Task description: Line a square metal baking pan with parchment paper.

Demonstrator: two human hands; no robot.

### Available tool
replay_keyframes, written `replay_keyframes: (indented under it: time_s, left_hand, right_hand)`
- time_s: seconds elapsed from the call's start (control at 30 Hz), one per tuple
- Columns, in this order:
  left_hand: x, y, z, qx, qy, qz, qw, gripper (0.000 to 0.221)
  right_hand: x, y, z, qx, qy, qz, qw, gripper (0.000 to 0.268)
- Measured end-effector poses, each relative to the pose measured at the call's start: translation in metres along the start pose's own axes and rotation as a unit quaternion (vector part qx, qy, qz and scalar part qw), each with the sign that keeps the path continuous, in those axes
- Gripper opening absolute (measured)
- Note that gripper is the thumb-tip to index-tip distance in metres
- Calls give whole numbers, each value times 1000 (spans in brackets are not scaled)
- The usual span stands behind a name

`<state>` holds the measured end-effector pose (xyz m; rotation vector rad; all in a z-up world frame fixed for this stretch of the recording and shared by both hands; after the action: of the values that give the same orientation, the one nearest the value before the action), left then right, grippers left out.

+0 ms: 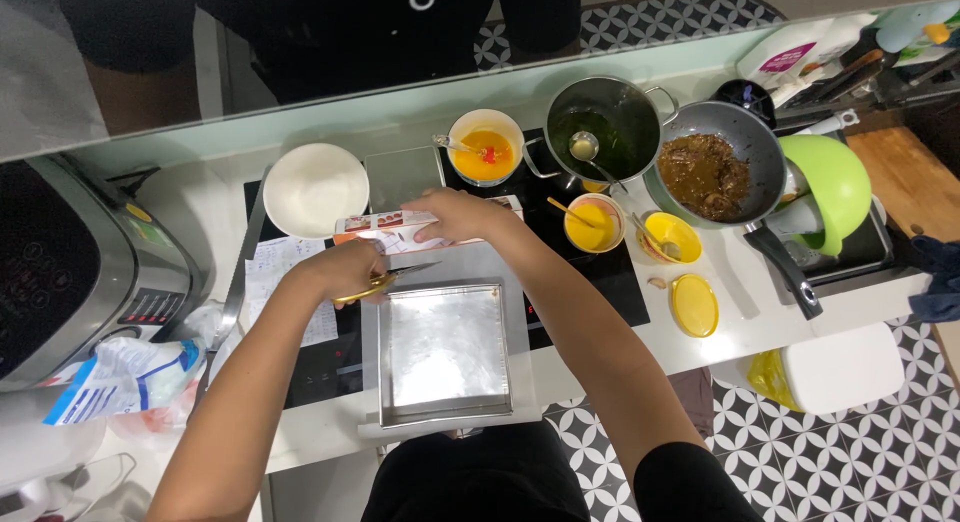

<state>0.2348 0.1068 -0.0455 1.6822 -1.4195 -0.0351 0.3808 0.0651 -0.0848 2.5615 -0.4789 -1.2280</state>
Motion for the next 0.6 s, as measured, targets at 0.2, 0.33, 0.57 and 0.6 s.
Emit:
replay_keyframes:
  time_s: [0.2,0.33,0.57,0.6]
  left_hand:
    - [-18,-40,18,43,-43,54,997,27]
    - [-11,-45,16,59,-65,62,994,28]
    - [9,-47,11,73,-36,57,995,30]
    - [13,-50,10,85,-57,69,992,32]
  right_hand:
    - [-20,16,-11,-48,-51,45,997,63]
    - [-9,12,-8,-62,-75,42,994,64]
    - [-10,0,-12,11,35,-70,997,64]
    - [-10,1,-13,-6,11,-39,999,64]
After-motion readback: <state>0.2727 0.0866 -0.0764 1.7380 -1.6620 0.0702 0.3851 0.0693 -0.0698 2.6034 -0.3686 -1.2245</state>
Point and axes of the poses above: each hand's wrist, its own y-axis away from the middle knuckle, its own z-axis out of the palm, x = y × z, the point moved 9 cm from there along -y, towards the middle knuckle, and after that the axes turned 12 degrees about z, right-handed, at the moved point
